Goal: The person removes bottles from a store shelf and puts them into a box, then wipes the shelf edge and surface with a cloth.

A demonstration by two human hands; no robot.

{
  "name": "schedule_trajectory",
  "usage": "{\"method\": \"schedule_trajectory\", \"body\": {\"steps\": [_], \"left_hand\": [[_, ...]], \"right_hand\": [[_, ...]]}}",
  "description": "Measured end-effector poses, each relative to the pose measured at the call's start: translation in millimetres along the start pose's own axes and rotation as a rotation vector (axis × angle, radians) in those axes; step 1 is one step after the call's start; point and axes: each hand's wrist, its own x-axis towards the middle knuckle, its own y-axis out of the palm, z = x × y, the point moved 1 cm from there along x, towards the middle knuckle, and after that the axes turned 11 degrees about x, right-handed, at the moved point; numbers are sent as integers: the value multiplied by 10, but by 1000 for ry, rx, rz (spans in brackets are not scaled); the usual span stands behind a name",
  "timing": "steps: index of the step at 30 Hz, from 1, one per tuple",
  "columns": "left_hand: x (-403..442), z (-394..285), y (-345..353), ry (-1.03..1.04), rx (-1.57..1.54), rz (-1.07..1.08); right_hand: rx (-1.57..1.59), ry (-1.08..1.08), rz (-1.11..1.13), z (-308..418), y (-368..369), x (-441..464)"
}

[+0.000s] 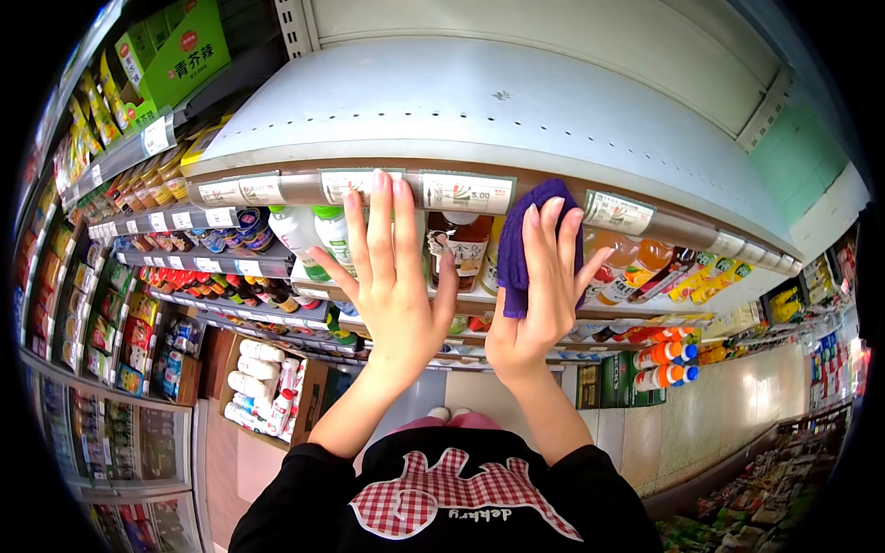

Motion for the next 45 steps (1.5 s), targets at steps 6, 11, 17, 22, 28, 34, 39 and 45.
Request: {"method": "schedule_trajectory", "body": {"steps": [6, 11, 17, 22, 28, 34, 39, 45], "left_hand": [[5, 42, 26, -4, 14, -60], [26, 172, 1, 39, -33, -35], [28, 605, -23, 96, -69, -25], [70, 917, -106, 117, -95, -7], [67, 1189, -120, 143, -101, -7], [78, 1368, -121, 142, -134, -31], [93, 1493, -144, 126, -128, -29], [111, 1666, -148, 112, -126, -66]], "right_hand": [[5, -8, 27, 69, 110, 12], [4, -22, 45, 190, 307, -14], [-16, -8, 3, 389, 641, -76], [-26, -1, 2, 594, 922, -104], [-33, -16, -12, 731, 1143, -132], [-40, -17, -26, 835, 1315, -144], [-27, -29, 20, 915, 1434, -165], [-21, -40, 30, 1011, 1594, -184]]}}
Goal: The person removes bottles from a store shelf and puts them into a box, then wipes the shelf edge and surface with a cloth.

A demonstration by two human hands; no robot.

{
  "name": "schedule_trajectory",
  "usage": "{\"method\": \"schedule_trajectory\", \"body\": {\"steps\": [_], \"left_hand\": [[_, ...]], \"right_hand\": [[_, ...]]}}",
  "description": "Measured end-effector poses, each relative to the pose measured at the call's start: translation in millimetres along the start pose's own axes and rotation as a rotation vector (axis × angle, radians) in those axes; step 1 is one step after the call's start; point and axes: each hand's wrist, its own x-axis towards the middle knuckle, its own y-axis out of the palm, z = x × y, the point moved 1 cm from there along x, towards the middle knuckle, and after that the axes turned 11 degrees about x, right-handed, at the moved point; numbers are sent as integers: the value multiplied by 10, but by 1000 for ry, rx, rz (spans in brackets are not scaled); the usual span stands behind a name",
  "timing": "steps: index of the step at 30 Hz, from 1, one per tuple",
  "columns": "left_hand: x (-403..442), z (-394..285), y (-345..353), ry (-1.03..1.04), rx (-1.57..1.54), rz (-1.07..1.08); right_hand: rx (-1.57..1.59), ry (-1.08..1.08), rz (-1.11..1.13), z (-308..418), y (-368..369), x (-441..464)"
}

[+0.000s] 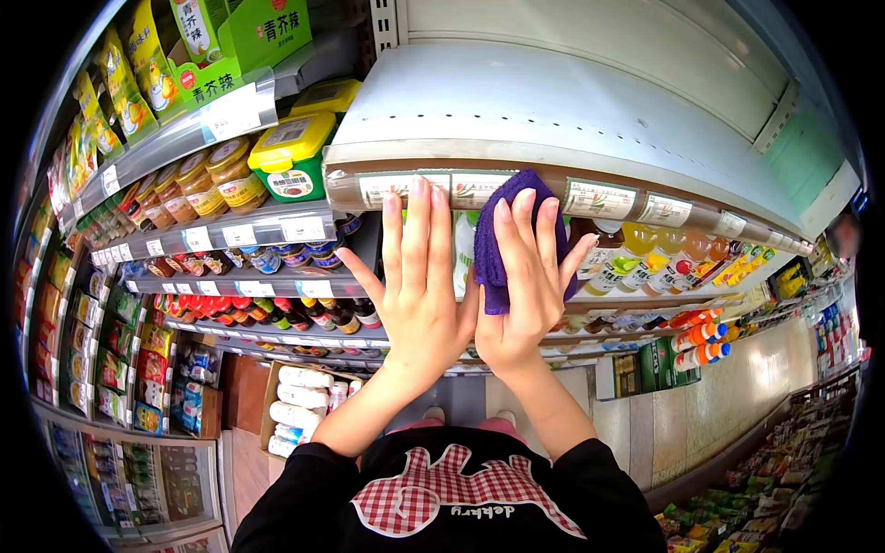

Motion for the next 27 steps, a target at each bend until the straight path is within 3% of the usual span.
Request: {"method": "schedule_trajectory", "body": {"steps": [8, 12, 27], "left_hand": [[-26, 323, -121, -23, -259, -81], [-32, 482, -154, -103, -154, -98], [-14, 762, -167, -32, -241, -7]], "right_hand": [[15, -22, 26, 146, 185, 15], [31, -16, 54, 232, 271, 36], [49, -86, 141, 482, 620, 119]]}}
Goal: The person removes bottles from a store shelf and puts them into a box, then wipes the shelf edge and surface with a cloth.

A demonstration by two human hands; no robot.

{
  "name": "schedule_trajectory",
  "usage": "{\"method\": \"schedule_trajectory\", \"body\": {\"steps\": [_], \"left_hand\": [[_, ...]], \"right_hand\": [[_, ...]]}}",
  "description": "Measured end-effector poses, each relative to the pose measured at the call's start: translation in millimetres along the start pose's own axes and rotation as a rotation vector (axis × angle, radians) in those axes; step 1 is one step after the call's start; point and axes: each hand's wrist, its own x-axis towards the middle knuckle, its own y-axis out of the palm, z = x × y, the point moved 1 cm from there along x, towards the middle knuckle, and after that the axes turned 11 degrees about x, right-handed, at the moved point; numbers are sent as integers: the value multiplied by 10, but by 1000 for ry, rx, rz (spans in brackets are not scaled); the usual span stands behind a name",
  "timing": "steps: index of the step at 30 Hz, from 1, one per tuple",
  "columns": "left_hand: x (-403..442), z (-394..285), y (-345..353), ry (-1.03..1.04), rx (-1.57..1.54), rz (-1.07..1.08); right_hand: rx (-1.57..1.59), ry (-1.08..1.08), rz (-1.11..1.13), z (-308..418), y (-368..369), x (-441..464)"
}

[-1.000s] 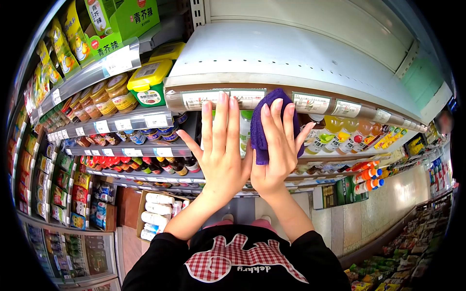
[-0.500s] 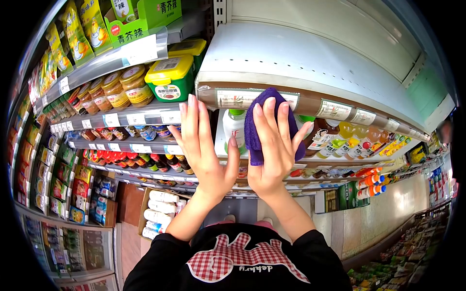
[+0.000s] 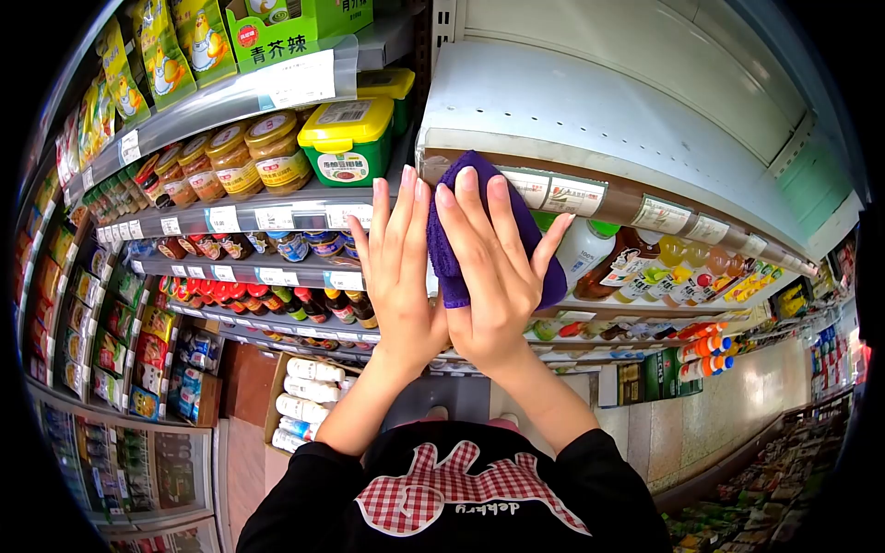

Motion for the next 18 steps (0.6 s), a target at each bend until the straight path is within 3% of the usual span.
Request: {"method": "schedule_trajectory", "body": {"steps": [3, 4, 18], "left_hand": [[-77, 95, 135, -35, -355, -87], [-54, 108, 75, -2, -312, -23], [64, -18, 44, 46, -50, -85]], "right_hand": [[7, -8, 33, 13, 5, 39], [27, -10, 41, 9, 8, 46], [-91, -21, -27, -88, -67, -21]]}}
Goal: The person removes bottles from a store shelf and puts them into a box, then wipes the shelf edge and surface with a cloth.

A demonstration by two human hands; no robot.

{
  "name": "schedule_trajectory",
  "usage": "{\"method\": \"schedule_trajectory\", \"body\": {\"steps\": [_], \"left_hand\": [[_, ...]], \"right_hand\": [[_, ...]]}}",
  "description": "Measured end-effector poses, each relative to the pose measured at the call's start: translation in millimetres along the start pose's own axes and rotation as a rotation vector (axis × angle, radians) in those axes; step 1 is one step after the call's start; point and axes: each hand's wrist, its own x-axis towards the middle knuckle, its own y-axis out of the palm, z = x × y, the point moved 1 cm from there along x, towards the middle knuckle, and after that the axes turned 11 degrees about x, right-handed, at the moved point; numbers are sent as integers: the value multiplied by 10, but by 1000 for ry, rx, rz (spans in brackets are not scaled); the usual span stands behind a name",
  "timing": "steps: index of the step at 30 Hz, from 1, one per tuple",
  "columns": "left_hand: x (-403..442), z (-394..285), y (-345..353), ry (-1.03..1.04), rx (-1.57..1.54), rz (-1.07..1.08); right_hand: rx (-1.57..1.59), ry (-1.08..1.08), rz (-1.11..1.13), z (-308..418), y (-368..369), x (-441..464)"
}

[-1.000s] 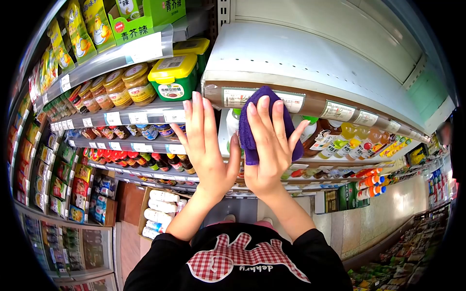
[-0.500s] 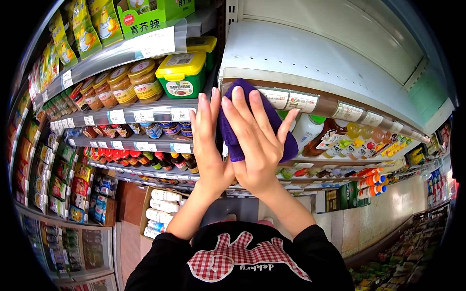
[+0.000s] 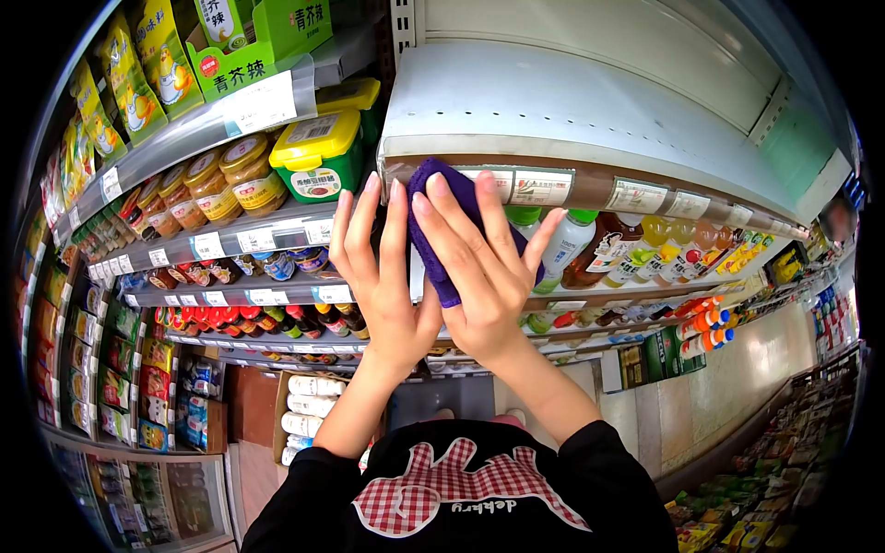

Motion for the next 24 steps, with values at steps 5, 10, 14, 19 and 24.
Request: {"method": "schedule_trajectory", "body": {"steps": [5, 10, 14, 19, 24], "left_hand": [[-39, -100, 59, -19, 131, -8], [-59, -251, 116, 33, 141, 64], [-80, -324, 208, 94, -13, 72], [-97, -403, 268, 198, -86, 116], [-58, -541, 314, 173, -143, 152]], "right_hand": [[-85, 43, -73, -53, -44, -60], [-107, 74, -102, -124, -156, -95], [-101, 95, -137, -207, -249, -131], [-109, 115, -170, -294, -373, -164], [-154, 113, -212, -382, -456, -185]]}}
